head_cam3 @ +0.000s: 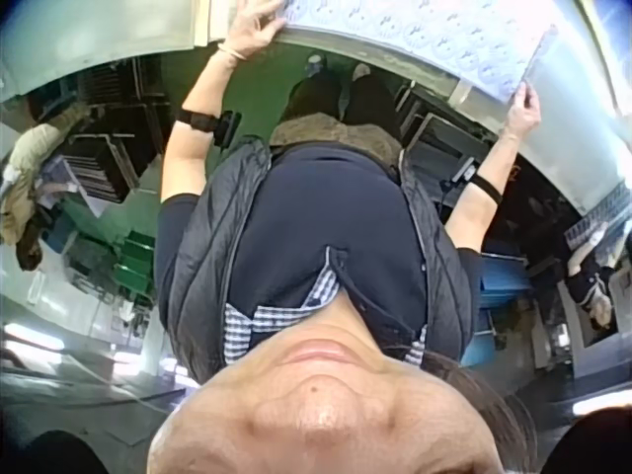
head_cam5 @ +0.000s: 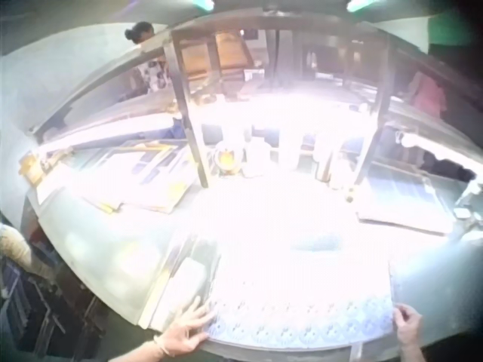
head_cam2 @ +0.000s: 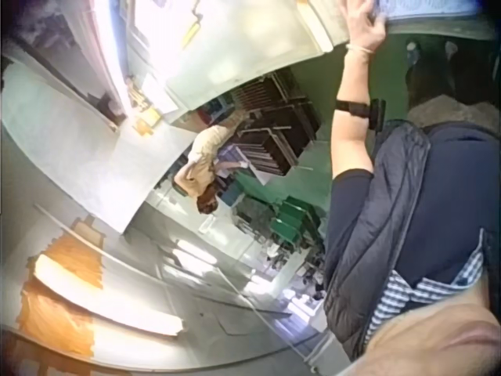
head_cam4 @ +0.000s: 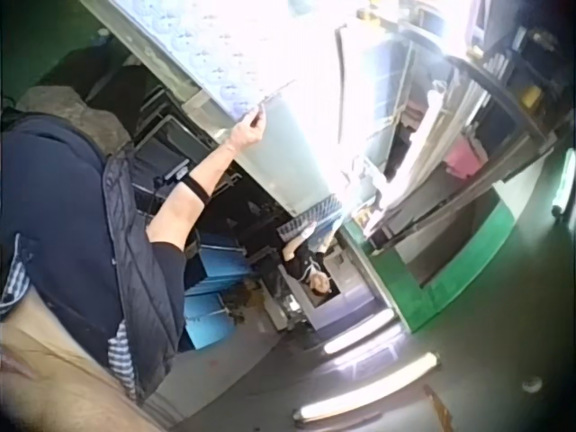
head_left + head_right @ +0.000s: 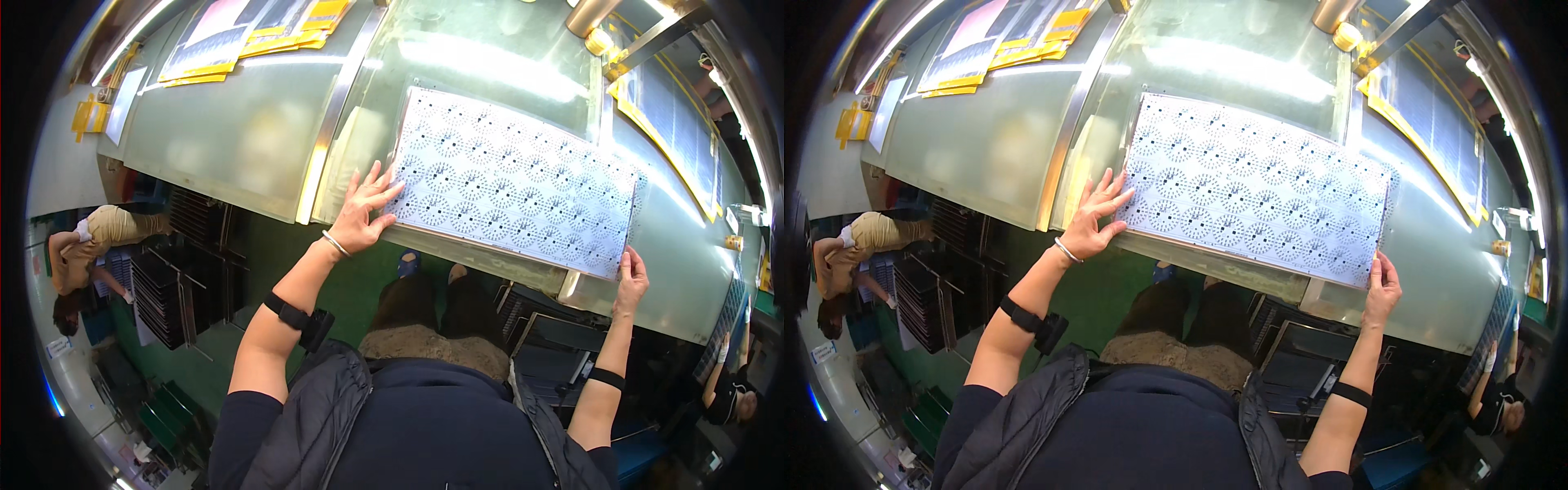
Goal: Assembling electronic components by taping sheets and placing them in racks.
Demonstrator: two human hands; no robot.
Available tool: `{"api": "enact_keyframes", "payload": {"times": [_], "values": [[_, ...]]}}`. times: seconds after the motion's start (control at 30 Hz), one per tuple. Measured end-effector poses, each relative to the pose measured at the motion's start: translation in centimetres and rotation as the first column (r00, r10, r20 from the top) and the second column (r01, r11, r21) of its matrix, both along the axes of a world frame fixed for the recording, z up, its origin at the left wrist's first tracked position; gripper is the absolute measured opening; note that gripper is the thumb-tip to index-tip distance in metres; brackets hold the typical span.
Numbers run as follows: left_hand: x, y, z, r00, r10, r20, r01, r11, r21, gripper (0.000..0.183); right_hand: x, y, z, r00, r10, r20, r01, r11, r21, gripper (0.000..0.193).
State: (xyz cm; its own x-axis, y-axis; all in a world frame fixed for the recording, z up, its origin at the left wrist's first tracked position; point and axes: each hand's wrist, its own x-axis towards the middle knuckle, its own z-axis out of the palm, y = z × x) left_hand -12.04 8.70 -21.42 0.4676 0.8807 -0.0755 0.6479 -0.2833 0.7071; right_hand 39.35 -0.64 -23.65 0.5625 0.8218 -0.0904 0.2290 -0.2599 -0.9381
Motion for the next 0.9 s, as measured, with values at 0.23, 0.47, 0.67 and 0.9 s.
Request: {"api": "enact_keyframes", "payload": {"times": [0.23, 0.47, 0.67, 0.9], "values": [[-0.5, 1.9, -0.2, 0.998, -0.013, -0.059, 0.016, 0.998, 0.055, 0.057, -1.2, 2.4, 0.8, 1.0, 0.006, -0.017, -0.005, 0.999, 0.033, 0.019], [-0.7, 0.5, -2.2, 0.998, -0.05, 0.044, 0.039, 0.978, 0.205, 0.054, 2.8, 0.4, -1.1, 0.982, 0.063, 0.18, -0.06, 0.998, -0.019, 0.012], [-1.6, -3.0, -3.4, 0.995, -0.077, -0.062, 0.087, 0.98, 0.182, 0.061, 2.6, 0.1, 5.5, 0.853, 0.27, -0.447, -0.296, 0.955, 0.012, 0.042], [-1.5, 0.8, -2.4, 0.995, -0.1, -0.014, 0.1, 0.97, 0.223, 0.052, 6.0, 11.2, 3.0, 0.803, 0.474, -0.36, -0.506, 0.862, 0.006, 0.06]]}}
